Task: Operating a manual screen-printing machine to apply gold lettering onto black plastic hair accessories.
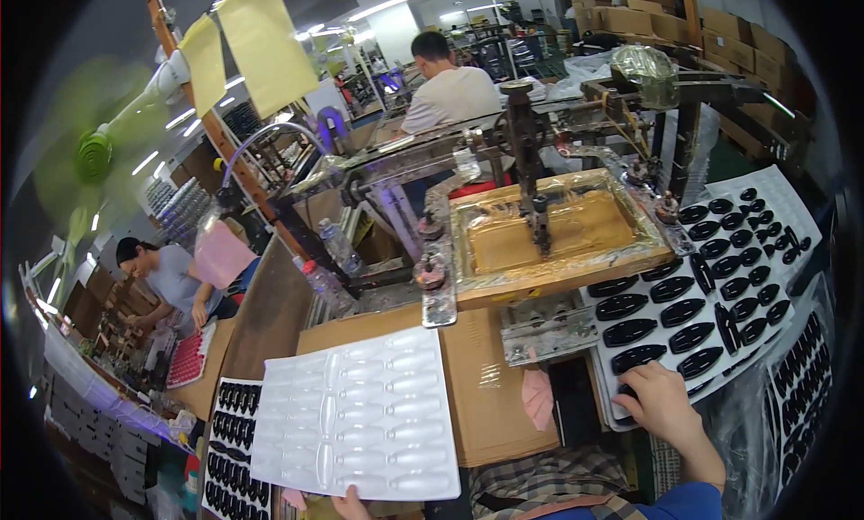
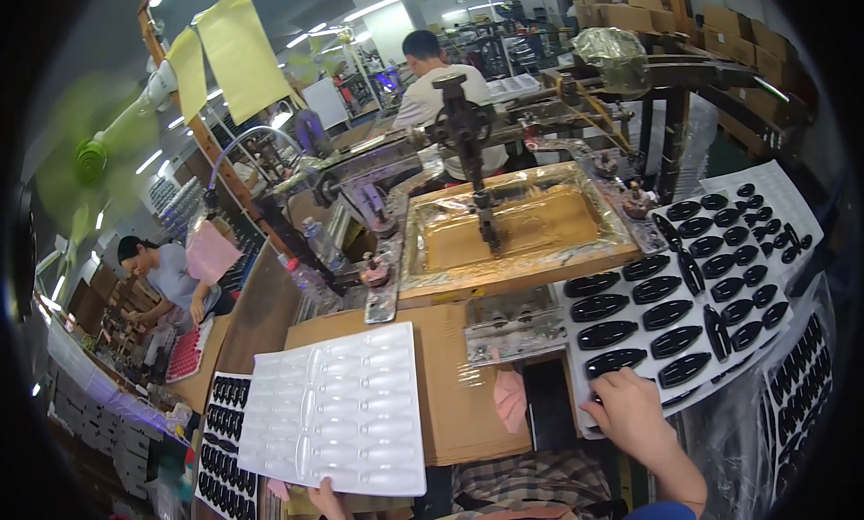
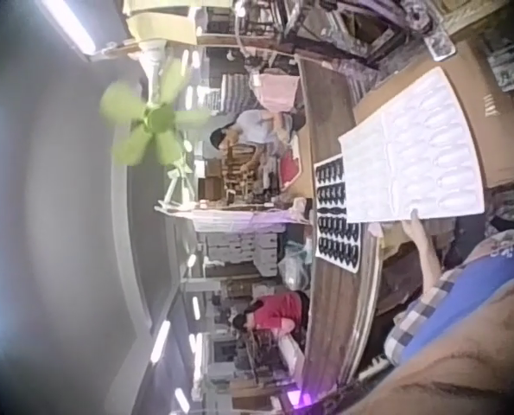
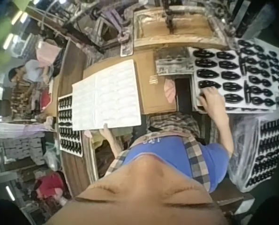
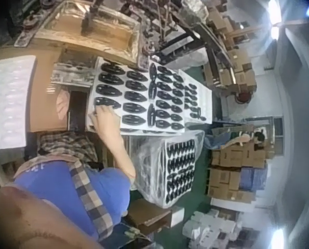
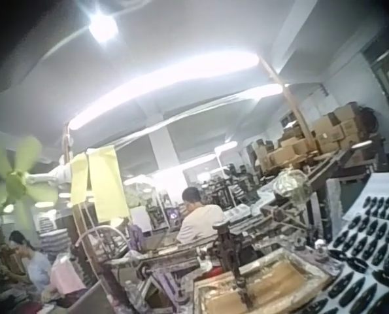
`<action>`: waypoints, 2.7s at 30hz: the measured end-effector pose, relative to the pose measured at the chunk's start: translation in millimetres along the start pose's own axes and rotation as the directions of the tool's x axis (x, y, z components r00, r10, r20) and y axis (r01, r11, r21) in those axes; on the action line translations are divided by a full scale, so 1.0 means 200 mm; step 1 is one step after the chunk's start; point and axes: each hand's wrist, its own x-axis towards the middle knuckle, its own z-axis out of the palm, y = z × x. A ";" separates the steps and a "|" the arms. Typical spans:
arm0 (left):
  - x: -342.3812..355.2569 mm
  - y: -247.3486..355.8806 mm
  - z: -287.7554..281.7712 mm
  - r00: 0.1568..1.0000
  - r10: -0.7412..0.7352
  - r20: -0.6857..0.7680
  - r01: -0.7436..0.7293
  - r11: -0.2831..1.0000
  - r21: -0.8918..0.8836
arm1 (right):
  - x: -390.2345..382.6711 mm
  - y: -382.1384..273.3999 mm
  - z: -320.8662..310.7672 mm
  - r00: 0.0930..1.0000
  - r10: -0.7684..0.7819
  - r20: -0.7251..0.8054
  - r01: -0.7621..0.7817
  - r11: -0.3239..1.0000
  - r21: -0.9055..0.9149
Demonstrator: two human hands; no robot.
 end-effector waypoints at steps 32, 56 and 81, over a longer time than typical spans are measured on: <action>0.08 0.24 1.56 0.606 0.612 0.509 -0.716 0.698 0.013 | 0.83 0.10 0.20 0.886 -0.463 0.029 0.426 0.838 0.341; 0.14 0.07 1.71 0.494 0.586 0.642 -0.858 0.451 0.247 | 0.27 0.34 -0.03 0.937 -0.210 0.279 0.230 0.972 -0.039; 0.06 0.58 1.84 0.326 0.706 0.628 -0.750 0.598 -0.283 | 0.48 0.42 -0.15 0.999 0.028 -0.026 -0.010 0.856 0.518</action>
